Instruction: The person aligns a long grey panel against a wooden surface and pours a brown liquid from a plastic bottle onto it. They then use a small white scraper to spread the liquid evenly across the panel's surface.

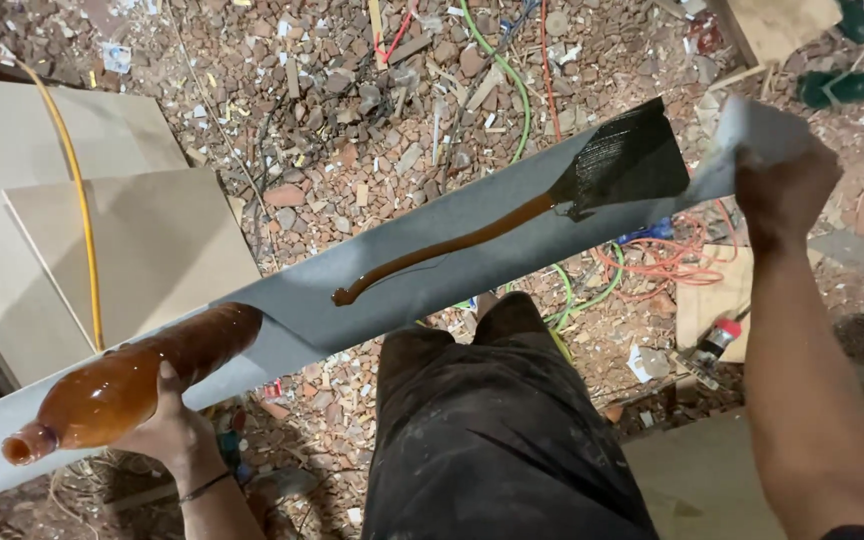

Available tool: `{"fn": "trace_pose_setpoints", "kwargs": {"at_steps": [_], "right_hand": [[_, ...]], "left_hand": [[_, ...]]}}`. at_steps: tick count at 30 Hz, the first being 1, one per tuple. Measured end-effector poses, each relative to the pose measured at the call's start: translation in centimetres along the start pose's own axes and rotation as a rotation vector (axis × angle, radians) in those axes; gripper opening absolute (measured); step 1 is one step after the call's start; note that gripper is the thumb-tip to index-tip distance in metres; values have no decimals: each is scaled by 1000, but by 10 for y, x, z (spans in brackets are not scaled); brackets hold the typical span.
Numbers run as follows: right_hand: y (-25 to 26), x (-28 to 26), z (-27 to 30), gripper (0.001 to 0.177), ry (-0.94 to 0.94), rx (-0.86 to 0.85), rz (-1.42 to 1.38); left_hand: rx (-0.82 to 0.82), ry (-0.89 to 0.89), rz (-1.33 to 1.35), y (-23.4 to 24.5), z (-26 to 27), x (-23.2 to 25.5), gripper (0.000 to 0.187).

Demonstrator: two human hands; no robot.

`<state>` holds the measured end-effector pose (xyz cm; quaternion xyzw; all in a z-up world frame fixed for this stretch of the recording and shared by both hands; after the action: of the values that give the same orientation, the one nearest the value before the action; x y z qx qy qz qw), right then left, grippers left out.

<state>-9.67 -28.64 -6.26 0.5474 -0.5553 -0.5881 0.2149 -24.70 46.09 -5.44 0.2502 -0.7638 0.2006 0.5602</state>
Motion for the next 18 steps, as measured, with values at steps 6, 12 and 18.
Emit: {"fn": "trace_pose_setpoints", "kwargs": {"at_steps": [6,12,18], "right_hand": [[-12,-54,49,43,93,93,-451],[-16,-36,63,52,-97,-553,-417],[15,-49,59,52,66,-475,91]], "left_hand": [[-12,-82,-47,-11,0,14,74],[-194,20,-40,-10,-9,17,86],[-392,971,1545,-83,44,40,30]]}}
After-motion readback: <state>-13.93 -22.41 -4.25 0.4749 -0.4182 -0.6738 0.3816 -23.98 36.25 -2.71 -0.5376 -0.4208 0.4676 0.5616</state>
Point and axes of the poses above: each hand's wrist, its own z-axis away from the middle knuckle, its own y-axis out of the back of the hand, x = y × z, the point moved 3 cm from there along -z, towards the middle knuckle, and after that the axes turned 4 degrees about -y, right-handed, at the moved point
